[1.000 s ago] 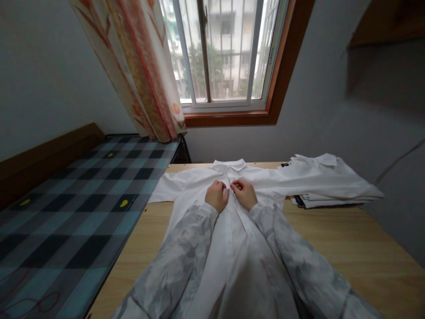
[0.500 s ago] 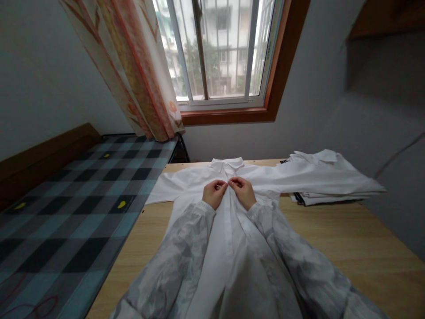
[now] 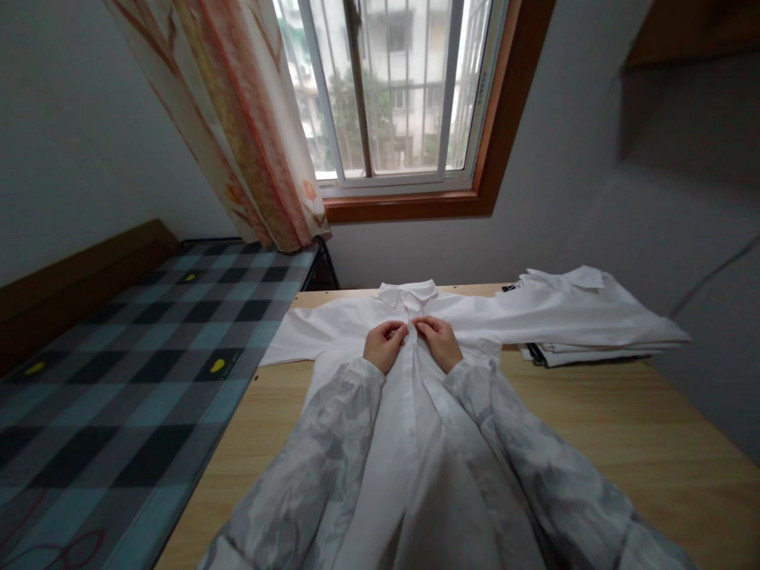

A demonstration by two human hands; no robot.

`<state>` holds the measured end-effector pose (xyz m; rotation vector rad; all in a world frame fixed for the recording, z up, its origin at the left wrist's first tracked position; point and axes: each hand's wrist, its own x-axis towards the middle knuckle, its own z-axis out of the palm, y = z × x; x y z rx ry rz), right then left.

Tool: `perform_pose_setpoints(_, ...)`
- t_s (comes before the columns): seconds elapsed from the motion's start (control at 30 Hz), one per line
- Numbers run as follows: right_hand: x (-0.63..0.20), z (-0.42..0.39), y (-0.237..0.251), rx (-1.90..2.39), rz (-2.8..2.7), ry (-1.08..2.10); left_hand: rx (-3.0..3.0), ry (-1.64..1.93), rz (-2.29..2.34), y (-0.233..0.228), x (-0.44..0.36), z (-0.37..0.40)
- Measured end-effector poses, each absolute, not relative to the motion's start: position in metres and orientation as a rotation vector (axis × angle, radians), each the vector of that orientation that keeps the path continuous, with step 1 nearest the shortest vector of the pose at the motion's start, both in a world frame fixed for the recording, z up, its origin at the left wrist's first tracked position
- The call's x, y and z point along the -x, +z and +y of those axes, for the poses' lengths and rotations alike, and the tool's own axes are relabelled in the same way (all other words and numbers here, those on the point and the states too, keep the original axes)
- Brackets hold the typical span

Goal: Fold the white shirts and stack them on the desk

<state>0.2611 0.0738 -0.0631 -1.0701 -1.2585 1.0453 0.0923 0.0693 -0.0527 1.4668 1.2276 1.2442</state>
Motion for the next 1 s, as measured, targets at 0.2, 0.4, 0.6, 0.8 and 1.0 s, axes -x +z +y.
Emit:
perform_pose_setpoints(0.2,-0.267,0.074,-0.063,0.997,-1.278,1.170,-1.481,1.239,1.262,-0.050,-0.091,0.068)
perform_pose_setpoints(0.4,-0.262,0.072,-0.064,1.013,-1.232,1.113,-1.513,1.232,1.257,-0.051,-0.091,0.069)
perform_pose_setpoints(0.6,-0.261,0.072,-0.064,1.019,-1.214,1.092,-1.521,1.230,1.248,-0.053,-0.091,0.070)
perform_pose_setpoints(0.8,-0.259,0.071,-0.065,1.017,-1.234,1.053,-1.541,1.216,1.258,-0.051,-0.093,0.068)
perform_pose_setpoints(1.0,-0.257,0.070,-0.067,1.000,-1.286,0.949,-1.564,1.218,1.347,-0.046,-0.094,0.063)
